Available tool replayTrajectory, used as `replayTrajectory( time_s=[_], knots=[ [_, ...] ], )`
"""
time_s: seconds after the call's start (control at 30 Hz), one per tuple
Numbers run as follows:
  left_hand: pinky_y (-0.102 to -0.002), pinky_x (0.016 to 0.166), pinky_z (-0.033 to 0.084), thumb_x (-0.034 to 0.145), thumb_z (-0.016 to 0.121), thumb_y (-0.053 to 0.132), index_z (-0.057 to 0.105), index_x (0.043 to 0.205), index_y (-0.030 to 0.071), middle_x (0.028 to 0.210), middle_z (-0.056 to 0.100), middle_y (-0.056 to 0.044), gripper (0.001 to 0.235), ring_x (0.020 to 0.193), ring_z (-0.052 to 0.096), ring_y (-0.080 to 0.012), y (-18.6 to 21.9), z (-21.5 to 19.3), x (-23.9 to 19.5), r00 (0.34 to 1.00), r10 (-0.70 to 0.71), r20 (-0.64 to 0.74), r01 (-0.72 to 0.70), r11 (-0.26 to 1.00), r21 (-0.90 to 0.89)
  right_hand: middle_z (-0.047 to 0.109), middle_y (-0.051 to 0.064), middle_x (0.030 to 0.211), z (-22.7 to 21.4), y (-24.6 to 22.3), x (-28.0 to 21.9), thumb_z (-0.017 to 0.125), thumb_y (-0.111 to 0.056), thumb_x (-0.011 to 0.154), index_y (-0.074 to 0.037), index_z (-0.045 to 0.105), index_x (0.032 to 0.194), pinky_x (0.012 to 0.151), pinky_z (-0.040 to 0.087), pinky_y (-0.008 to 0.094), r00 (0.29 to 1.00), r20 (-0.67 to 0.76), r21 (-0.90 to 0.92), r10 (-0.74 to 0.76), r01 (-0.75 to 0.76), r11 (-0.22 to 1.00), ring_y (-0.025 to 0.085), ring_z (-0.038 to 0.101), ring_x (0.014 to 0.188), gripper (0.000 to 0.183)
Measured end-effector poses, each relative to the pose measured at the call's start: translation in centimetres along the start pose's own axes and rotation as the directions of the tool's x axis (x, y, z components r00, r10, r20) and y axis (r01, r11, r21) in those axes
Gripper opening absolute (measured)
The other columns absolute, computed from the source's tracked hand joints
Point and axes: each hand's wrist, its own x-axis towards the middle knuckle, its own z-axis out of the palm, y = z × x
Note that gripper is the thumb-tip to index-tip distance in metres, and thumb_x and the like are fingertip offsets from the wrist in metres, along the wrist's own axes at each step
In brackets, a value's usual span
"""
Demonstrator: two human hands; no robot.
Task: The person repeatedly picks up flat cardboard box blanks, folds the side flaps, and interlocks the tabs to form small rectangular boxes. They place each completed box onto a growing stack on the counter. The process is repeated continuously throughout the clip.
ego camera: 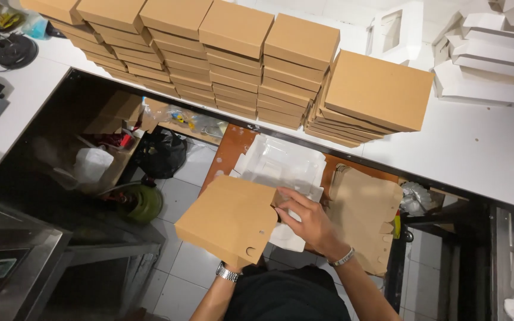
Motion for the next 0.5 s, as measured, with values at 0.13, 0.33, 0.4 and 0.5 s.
replayTrajectory(
  time_s=[0.13, 0.33, 0.4, 0.5],
  knots=[
    [-0.042, 0.115, 0.036, 0.099, 0.059, 0.032, 0.06, 0.136, 0.002, 0.133, 0.067, -0.015, 0.048, 0.126, 0.062, -0.0253, 1.2, -1.9, 0.3, 0.973, -0.132, 0.19, 0.197, 0.904, -0.38, 0.073, 0.013, 0.119, 3.4, 0.9, 0.9, 0.069, 0.0, 0.089, -0.005, 0.06, 0.081, 0.07, 0.065, 0.042, 0.963, -0.138, -0.206, -0.233, 0.202, 0.957, 0.033, 0.076, 0.094, 0.013],
    [-0.041, 0.111, 0.041, 0.1, 0.056, 0.027, 0.059, 0.137, 0.003, 0.131, 0.066, -0.014, 0.044, 0.123, 0.062, -0.0254, 1.8, -4.4, 0.8, 0.852, -0.16, 0.498, 0.514, 0.436, -0.739, 0.073, 0.011, 0.118, 4.6, -2.3, 2.5, 0.066, 0.004, 0.085, -0.007, 0.054, 0.074, 0.072, 0.065, 0.039, 0.937, -0.281, -0.091, -0.207, 0.188, 0.978, 0.03, 0.077, 0.097, 0.02],
    [-0.04, 0.109, 0.042, 0.101, 0.054, 0.025, 0.059, 0.137, 0.004, 0.131, 0.065, -0.014, 0.043, 0.123, 0.062, -0.0254, 1.8, -5.2, 0.9, 0.805, -0.119, 0.582, 0.593, 0.225, -0.773, 0.072, 0.012, 0.118, 4.6, -2.8, 2.9, 0.065, 0.006, 0.083, -0.007, 0.053, 0.073, 0.073, 0.065, 0.041, 0.935, -0.299, -0.045, -0.189, 0.184, 0.982, 0.032, 0.077, 0.099, 0.02],
    [-0.04, 0.107, 0.045, 0.101, 0.053, 0.023, 0.059, 0.137, 0.004, 0.13, 0.065, -0.013, 0.041, 0.121, 0.061, -0.0255, 1.8, -6.1, 1.0, 0.734, -0.02, 0.679, 0.674, -0.103, -0.731, 0.071, 0.012, 0.119, 4.3, -2.4, 3.0, 0.063, 0.003, 0.087, -0.007, 0.052, 0.073, 0.076, 0.064, 0.042, 0.942, -0.294, -0.072, -0.165, 0.15, 0.986, 0.034, 0.076, 0.103, 0.02]
  ],
)
